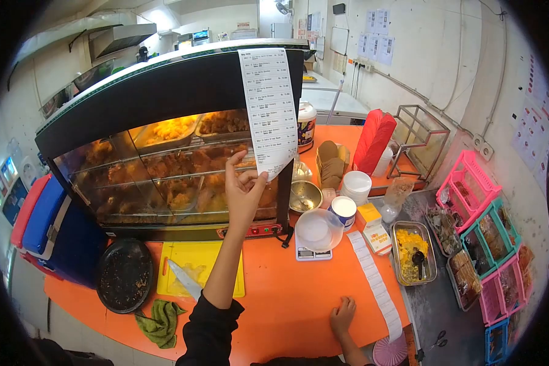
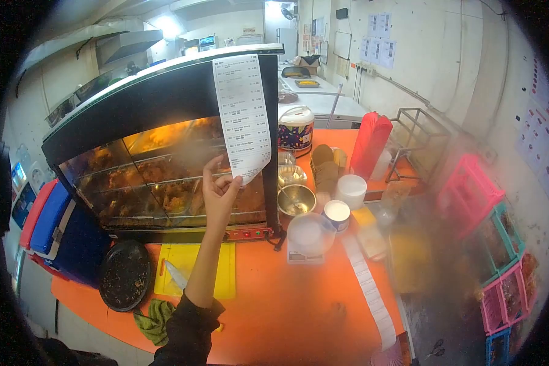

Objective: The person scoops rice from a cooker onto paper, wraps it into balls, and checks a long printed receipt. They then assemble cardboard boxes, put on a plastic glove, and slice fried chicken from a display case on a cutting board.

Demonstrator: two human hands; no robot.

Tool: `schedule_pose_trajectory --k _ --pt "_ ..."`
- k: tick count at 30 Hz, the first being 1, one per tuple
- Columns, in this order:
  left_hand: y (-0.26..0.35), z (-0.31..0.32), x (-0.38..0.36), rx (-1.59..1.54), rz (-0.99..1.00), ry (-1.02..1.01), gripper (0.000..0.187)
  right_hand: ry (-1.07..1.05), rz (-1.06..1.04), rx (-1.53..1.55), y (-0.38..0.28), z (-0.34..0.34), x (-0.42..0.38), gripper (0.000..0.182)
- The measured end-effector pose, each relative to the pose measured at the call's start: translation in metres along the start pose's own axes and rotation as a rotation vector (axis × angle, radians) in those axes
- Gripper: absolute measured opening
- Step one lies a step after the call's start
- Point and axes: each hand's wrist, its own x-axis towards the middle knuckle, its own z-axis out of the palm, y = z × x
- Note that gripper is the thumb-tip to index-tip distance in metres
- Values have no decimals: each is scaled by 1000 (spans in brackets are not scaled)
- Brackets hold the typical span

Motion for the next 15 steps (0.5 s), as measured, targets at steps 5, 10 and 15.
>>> schedule_pose_trajectory --k 5,10,15 --pt "0 -3 -2 -11 -24 -6 54 -51 22 -18 26 15 2 37" --pt "24 -25 -43 406 -173 -335 39 83 -39 87 22 8 -6 39" --pt "129 -60 -167 -97 34 -1360 29 80 50 193 45 13 -18 39"
